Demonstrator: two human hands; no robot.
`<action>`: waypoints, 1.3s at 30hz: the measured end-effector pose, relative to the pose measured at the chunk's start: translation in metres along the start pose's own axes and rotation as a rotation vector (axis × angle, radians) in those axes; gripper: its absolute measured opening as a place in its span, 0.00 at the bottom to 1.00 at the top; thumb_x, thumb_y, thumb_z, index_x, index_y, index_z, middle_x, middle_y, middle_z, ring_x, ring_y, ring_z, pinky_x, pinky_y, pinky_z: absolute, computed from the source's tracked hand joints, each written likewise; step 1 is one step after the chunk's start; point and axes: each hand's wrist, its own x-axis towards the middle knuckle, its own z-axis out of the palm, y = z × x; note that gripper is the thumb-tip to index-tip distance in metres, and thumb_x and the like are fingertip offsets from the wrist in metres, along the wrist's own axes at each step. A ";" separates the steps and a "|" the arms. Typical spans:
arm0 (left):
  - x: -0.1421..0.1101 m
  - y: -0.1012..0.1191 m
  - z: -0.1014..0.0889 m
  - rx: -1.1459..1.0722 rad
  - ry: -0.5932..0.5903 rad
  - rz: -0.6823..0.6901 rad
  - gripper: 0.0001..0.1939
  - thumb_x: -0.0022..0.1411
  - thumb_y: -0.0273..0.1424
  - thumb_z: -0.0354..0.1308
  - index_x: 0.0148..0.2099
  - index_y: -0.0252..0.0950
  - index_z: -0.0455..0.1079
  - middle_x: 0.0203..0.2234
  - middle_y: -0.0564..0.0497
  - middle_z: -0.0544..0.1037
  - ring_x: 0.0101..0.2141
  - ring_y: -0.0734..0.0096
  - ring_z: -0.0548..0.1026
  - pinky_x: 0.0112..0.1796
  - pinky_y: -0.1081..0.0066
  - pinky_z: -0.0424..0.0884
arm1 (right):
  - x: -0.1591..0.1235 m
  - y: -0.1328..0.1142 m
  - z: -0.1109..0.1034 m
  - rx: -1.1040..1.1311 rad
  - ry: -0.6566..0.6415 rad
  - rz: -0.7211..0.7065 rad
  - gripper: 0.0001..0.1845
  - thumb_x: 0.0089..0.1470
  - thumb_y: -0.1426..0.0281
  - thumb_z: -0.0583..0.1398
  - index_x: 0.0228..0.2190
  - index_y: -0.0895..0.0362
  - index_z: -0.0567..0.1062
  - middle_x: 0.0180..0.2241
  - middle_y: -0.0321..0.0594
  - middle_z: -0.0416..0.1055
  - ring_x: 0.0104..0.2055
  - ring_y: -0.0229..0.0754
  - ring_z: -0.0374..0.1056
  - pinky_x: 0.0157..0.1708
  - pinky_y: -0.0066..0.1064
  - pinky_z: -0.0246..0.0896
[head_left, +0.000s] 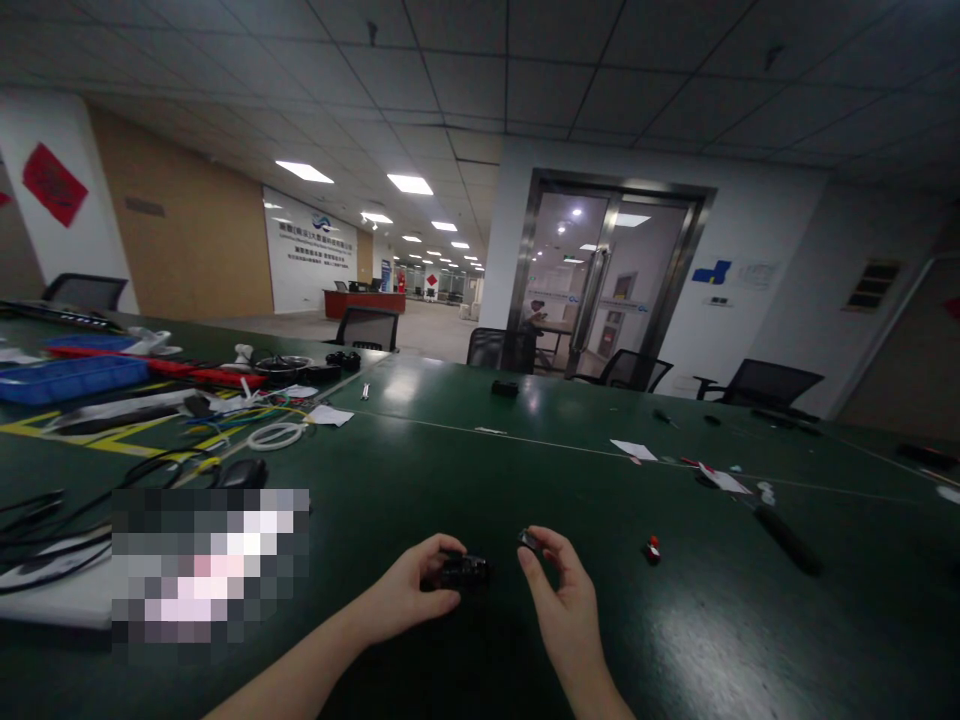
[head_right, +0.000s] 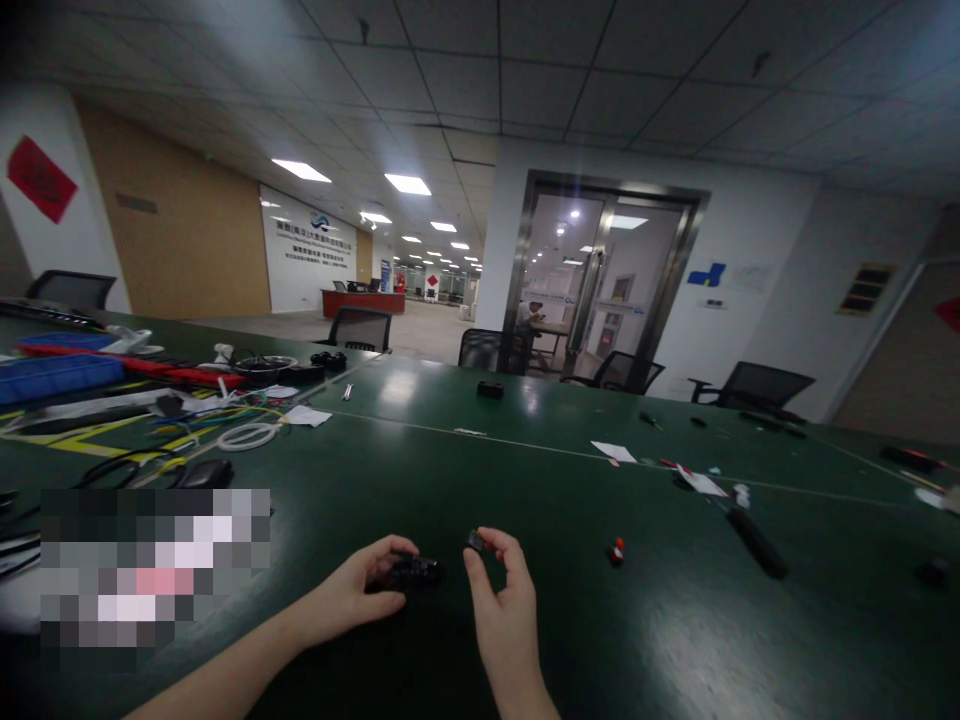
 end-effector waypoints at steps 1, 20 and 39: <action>0.000 0.000 0.000 -0.004 -0.001 -0.005 0.21 0.54 0.26 0.59 0.49 0.39 0.59 0.39 0.51 0.74 0.38 0.68 0.72 0.35 0.71 0.65 | 0.000 -0.001 0.000 -0.002 -0.005 0.003 0.16 0.48 0.60 0.59 0.38 0.53 0.73 0.40 0.40 0.73 0.44 0.47 0.67 0.45 0.39 0.59; 0.001 -0.001 0.001 0.005 0.007 0.017 0.22 0.52 0.24 0.59 0.49 0.39 0.60 0.40 0.50 0.74 0.40 0.66 0.72 0.38 0.69 0.66 | -0.001 -0.005 0.002 0.031 -0.005 0.017 0.19 0.47 0.60 0.60 0.41 0.54 0.73 0.42 0.42 0.72 0.46 0.47 0.67 0.47 0.40 0.60; 0.001 -0.004 -0.002 -0.011 -0.010 -0.010 0.22 0.52 0.26 0.60 0.49 0.38 0.59 0.38 0.51 0.75 0.36 0.68 0.73 0.34 0.71 0.65 | -0.003 -0.005 0.006 0.013 -0.050 0.014 0.17 0.47 0.60 0.60 0.39 0.54 0.73 0.41 0.42 0.72 0.45 0.46 0.67 0.48 0.41 0.59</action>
